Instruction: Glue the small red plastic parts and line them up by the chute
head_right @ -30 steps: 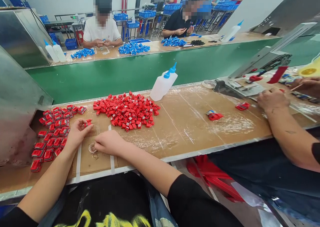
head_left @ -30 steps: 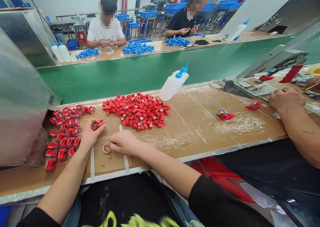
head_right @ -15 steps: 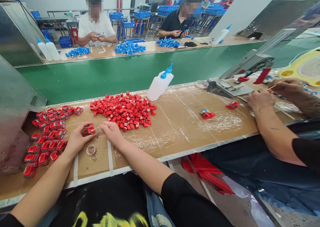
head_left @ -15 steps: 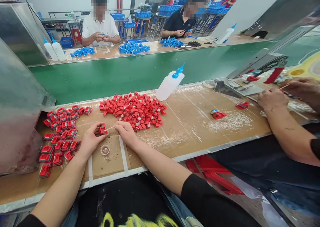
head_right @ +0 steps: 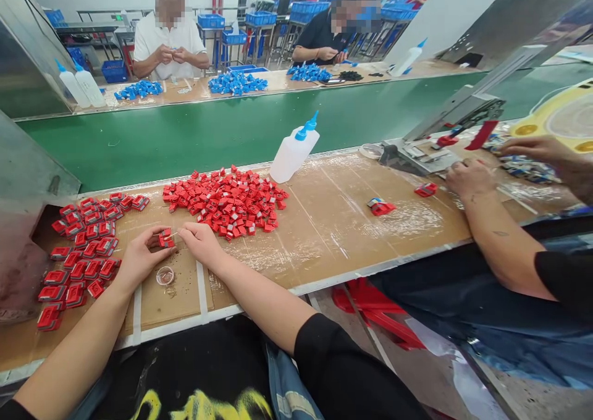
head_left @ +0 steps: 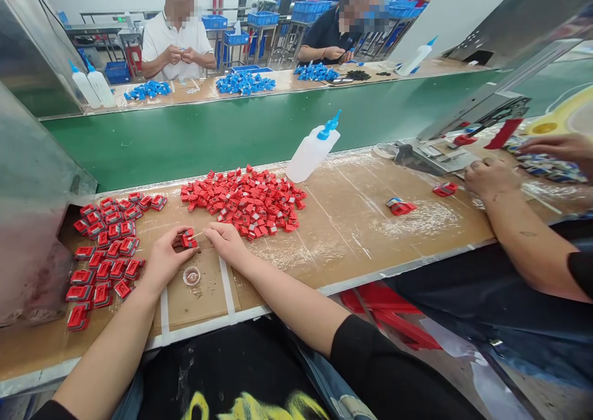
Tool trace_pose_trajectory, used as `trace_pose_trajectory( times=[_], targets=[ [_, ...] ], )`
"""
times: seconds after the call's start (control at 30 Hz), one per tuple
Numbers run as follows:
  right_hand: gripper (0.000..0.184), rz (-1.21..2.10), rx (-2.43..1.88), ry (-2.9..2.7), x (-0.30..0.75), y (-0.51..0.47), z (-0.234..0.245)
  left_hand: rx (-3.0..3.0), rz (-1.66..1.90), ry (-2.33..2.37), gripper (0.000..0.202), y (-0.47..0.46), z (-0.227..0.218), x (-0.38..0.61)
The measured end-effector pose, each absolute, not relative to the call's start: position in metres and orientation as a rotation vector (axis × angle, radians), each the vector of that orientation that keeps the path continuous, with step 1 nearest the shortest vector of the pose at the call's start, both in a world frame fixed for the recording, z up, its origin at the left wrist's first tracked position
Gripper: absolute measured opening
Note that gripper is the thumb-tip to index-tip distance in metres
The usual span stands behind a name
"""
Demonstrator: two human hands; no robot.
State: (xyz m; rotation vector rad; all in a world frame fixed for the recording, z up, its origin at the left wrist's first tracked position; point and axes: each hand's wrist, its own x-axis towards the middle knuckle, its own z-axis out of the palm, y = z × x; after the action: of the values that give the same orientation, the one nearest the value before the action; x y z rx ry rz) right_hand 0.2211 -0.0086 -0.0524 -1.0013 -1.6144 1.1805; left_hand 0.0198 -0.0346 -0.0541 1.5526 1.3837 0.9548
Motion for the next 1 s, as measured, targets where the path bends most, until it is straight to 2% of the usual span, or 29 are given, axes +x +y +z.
trace_pose_trajectory(
  times=[0.47, 1.0],
  targets=[
    [0.044, 1.095, -1.055, -1.641, 0.2213, -0.0056, -0.0562, 1.584, 0.950, 1.386, 0.056, -0.0338, -0.0534, 0.0199],
    [0.045, 1.148, -0.943, -1.632, 0.2201, -0.0089, -0.0479, 1.607, 0.945, 1.379, 0.055, -0.0337, -0.0482, 0.0227]
  ],
)
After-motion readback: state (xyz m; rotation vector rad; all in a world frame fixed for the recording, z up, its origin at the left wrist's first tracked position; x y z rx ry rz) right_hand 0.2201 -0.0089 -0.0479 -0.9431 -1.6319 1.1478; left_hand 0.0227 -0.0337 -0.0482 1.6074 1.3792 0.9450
